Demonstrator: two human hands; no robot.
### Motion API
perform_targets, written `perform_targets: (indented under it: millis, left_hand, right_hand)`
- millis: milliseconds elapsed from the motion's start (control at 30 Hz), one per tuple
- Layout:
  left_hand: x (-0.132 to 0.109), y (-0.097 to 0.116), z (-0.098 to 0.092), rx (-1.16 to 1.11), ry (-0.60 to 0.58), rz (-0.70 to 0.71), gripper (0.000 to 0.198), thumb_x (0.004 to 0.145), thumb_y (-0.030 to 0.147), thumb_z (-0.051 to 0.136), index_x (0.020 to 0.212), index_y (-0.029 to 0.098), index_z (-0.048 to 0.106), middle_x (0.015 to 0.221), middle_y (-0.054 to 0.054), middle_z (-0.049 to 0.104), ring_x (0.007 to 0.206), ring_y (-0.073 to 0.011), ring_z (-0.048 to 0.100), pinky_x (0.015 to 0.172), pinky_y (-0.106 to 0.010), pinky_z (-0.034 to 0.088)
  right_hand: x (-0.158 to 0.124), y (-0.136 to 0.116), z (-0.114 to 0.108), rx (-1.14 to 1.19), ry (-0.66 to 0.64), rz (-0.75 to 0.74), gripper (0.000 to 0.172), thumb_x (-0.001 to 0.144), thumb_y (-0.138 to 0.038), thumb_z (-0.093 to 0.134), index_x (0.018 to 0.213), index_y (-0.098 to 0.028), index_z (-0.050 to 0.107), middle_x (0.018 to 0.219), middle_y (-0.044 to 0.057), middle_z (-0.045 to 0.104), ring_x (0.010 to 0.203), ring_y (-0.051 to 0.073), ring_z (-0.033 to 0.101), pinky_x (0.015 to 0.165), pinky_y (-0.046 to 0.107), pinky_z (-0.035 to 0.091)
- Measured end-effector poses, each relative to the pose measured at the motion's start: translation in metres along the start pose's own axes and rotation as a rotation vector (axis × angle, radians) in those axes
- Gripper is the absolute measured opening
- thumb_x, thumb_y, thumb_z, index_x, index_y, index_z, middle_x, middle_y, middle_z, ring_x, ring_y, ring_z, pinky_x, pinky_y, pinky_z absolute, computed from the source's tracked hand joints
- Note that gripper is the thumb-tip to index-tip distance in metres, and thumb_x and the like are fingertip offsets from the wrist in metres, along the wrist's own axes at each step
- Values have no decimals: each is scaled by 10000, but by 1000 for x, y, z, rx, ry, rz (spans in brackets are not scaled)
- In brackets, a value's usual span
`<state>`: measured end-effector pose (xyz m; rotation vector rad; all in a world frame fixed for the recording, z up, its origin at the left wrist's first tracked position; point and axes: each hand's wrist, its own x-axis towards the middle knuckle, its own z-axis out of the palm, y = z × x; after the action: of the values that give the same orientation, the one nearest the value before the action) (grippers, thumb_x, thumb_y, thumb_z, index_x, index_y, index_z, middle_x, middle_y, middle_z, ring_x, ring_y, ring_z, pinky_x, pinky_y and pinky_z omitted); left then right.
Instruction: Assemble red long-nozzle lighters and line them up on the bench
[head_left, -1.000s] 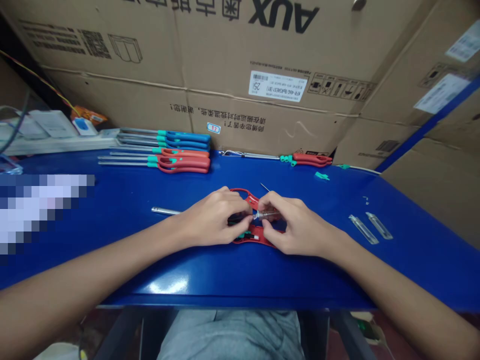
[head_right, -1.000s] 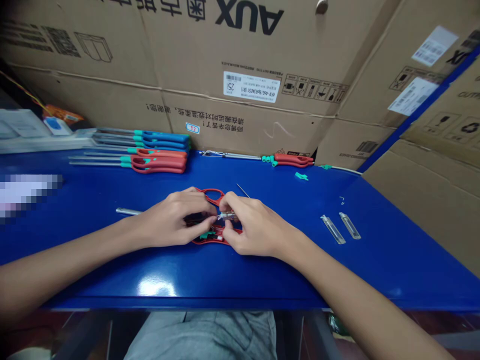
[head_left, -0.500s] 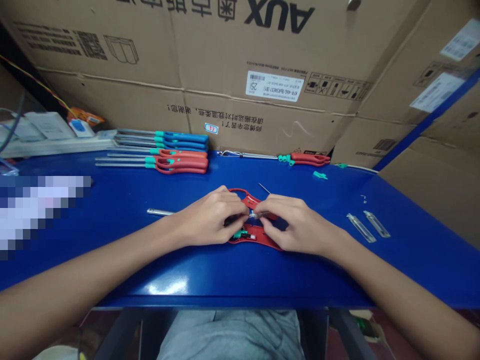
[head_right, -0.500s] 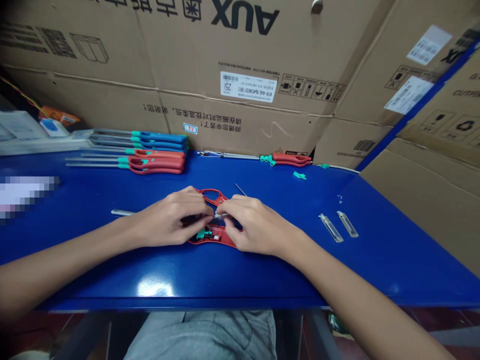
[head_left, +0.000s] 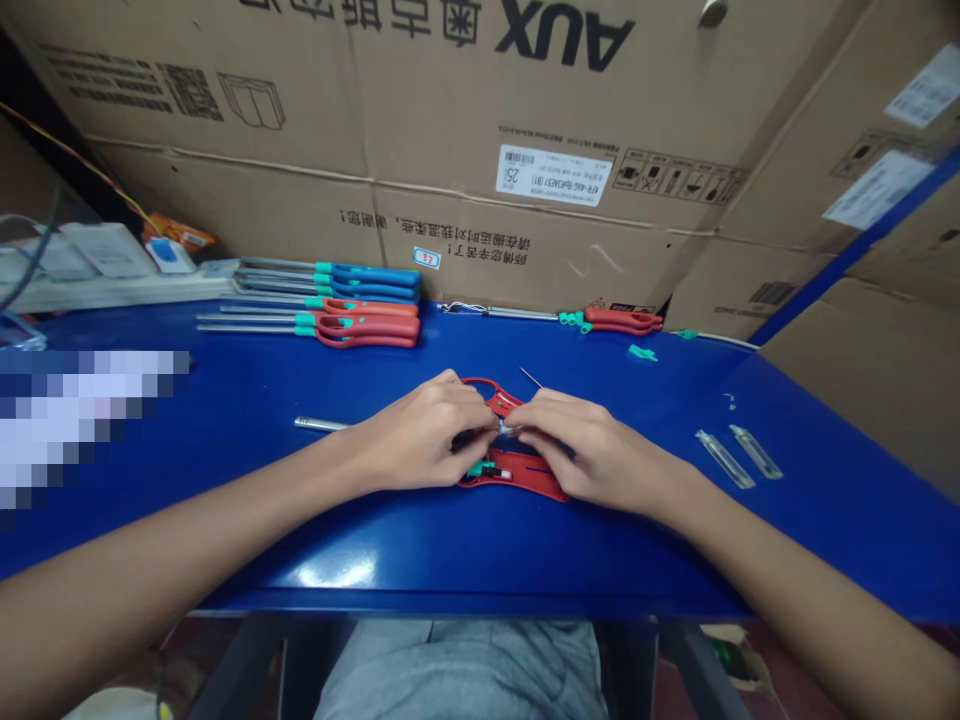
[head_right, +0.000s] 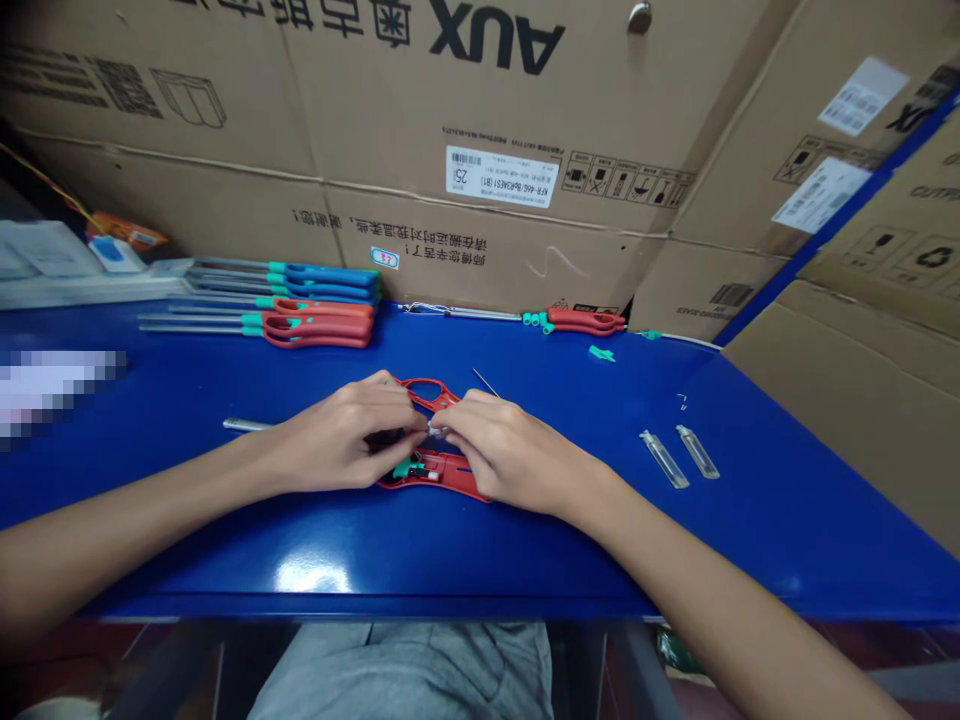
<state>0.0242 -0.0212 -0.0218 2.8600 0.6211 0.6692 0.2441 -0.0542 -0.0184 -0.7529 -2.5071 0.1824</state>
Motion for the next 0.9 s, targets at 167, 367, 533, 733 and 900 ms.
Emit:
perform_targets:
  millis: [167, 367, 533, 733, 900]
  left_hand:
    - [0, 1, 0, -7, 8, 45, 215, 896, 149, 479, 756, 142, 642, 682, -22, 633, 653, -136, 540, 723, -302, 384]
    - [0, 0, 0, 7, 8, 58, 224, 903, 156, 472, 749, 147, 634, 685, -27, 638, 662, -139, 546, 718, -303, 387]
    - [0, 1, -1, 21, 10, 54, 237, 907, 156, 459, 755, 154, 641, 706, -33, 650, 680, -141, 552, 728, -305, 392]
    - [1, 2, -2, 13, 25, 59, 226, 904, 146, 463, 774, 141, 647, 699, -35, 639, 675, -144, 541, 721, -303, 392]
    - [1, 3, -2, -50, 29, 5, 204, 891, 136, 475, 772, 143, 641, 675, -9, 623, 633, -122, 527, 711, -282, 398]
  right_hand:
    - [-1, 1, 2, 0, -11, 16, 257, 909, -36, 435, 1097, -113, 592, 897, 111, 657, 817, 196, 586, 716, 350, 527]
    - [-1, 1, 3, -15, -9, 26, 247, 916, -52, 437, 1096, -135, 586, 904, 104, 659, 822, 197, 599, 721, 351, 529]
    - [-1, 2, 4, -23, -3, 37, 238, 927, -71, 428, 1095, -129, 586, 907, 110, 666, 830, 204, 613, 727, 357, 530]
    - [-1, 1, 2, -58, -16, 53, 241, 942, -102, 417, 1117, -132, 579, 849, 91, 648, 774, 191, 589, 692, 329, 517]
    - [0, -1, 1, -53, 3, 42, 213, 942, -104, 426, 1084, -140, 580, 848, 83, 647, 768, 179, 588, 691, 311, 509]
